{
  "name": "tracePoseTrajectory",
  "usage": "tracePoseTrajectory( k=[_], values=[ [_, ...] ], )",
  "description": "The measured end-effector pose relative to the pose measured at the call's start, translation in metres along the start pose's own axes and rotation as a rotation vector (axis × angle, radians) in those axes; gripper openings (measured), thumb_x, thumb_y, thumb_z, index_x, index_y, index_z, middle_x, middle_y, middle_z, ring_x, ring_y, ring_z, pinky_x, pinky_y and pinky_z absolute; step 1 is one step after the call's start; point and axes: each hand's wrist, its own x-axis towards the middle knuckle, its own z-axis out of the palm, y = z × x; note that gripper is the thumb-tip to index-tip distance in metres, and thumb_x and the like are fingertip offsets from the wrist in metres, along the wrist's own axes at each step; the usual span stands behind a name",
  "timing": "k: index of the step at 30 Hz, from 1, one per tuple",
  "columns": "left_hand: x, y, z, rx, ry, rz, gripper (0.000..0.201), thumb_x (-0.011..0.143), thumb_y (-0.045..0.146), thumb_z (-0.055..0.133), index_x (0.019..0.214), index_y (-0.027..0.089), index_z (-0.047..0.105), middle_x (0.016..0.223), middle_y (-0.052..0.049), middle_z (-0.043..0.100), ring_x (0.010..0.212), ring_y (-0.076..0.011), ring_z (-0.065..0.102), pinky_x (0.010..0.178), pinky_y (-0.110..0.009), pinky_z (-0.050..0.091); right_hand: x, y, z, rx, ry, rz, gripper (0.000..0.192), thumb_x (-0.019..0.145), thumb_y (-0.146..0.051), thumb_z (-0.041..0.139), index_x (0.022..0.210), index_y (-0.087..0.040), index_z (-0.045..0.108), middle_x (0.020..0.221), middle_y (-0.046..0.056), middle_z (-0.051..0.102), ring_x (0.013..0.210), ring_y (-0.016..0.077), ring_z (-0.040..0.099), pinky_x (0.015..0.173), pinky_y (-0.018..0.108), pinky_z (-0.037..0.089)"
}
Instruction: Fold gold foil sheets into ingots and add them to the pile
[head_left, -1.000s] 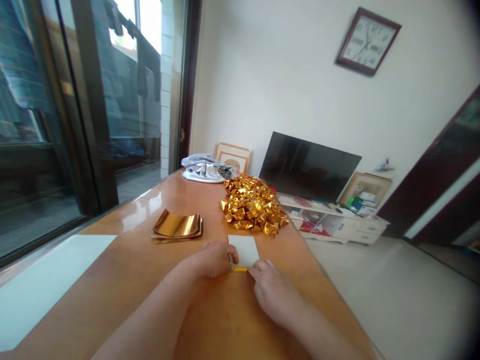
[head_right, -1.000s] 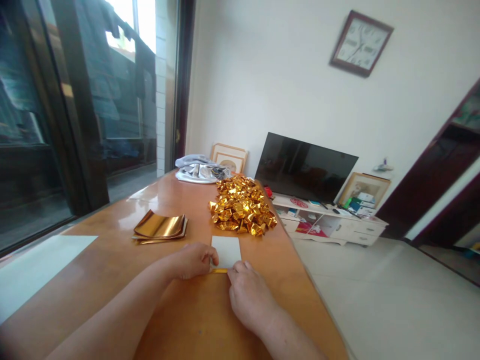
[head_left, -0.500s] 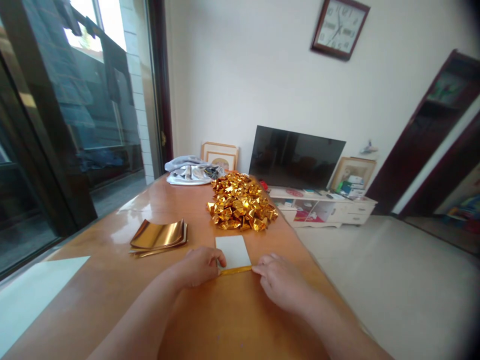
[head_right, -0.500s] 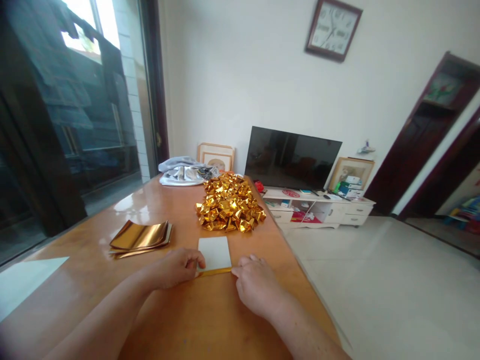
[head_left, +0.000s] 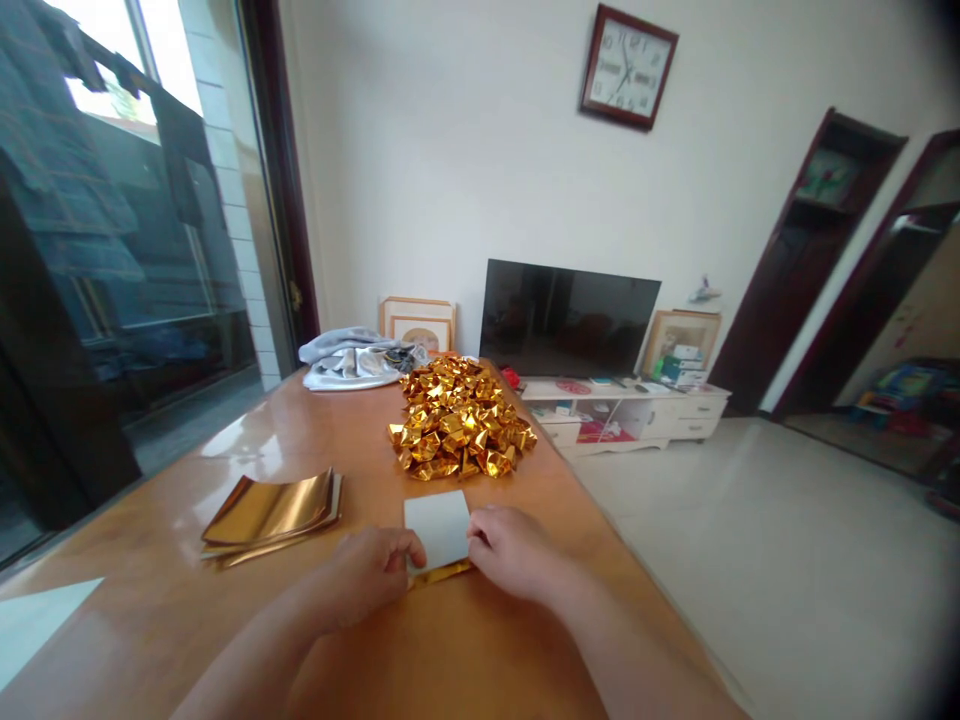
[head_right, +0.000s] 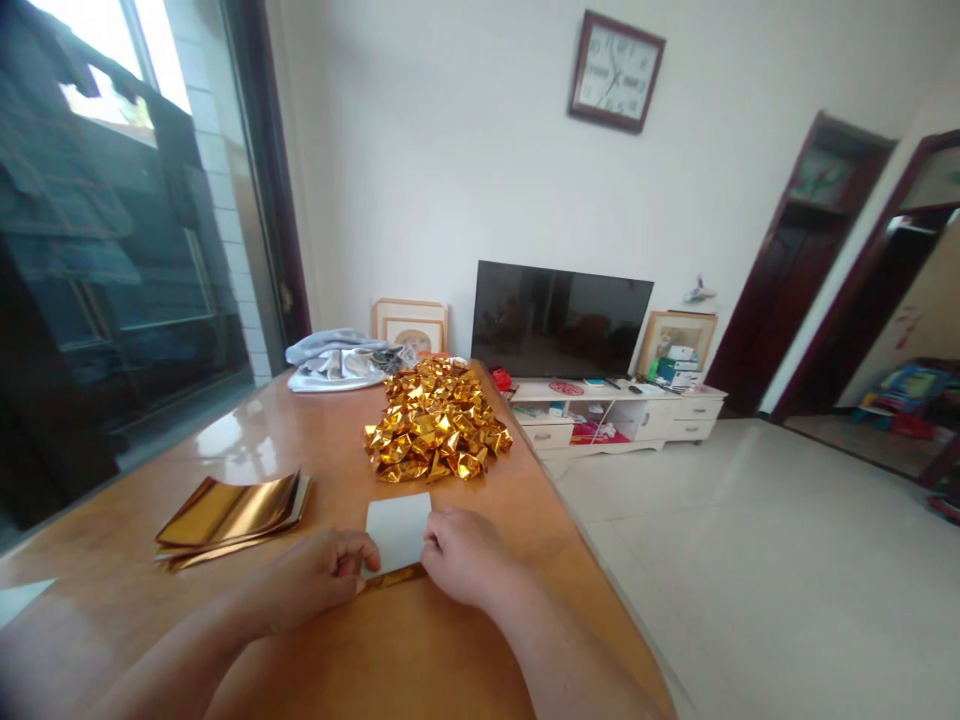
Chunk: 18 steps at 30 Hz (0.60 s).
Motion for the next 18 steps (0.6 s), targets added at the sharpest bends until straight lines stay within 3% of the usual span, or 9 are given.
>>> tracePoseTrajectory(
  k=[7,18],
  values=[
    [-0.004,0.006,-0.001,-0.004,0.001,-0.013,0.027,0.074,0.022,0.053,0.097,0.023,0.068,0.067,0.003,0.060,0.063,-0.0143,0.054,0.056,-0.022,0.031,0.004,0.024,0.017,0.252,0.004,-0.043,0.016,0.087,-0.018,0.051,0.086,-0.018,0.066,0.084,0.001,0.069,0.074,0.0133,0.057,0.062,0.021,0.032],
    [-0.006,0.009,-0.001,-0.014,0.009,-0.023,0.018,0.074,0.020,0.053,0.090,0.021,0.062,0.068,0.003,0.061,0.062,-0.0138,0.055,0.053,-0.023,0.028,-0.004,0.030,0.015,0.292,-0.089,-0.046,0.015,0.078,-0.019,0.059,0.091,-0.021,0.067,0.076,-0.002,0.066,0.064,0.0115,0.053,0.053,0.021,0.028]
  ],
)
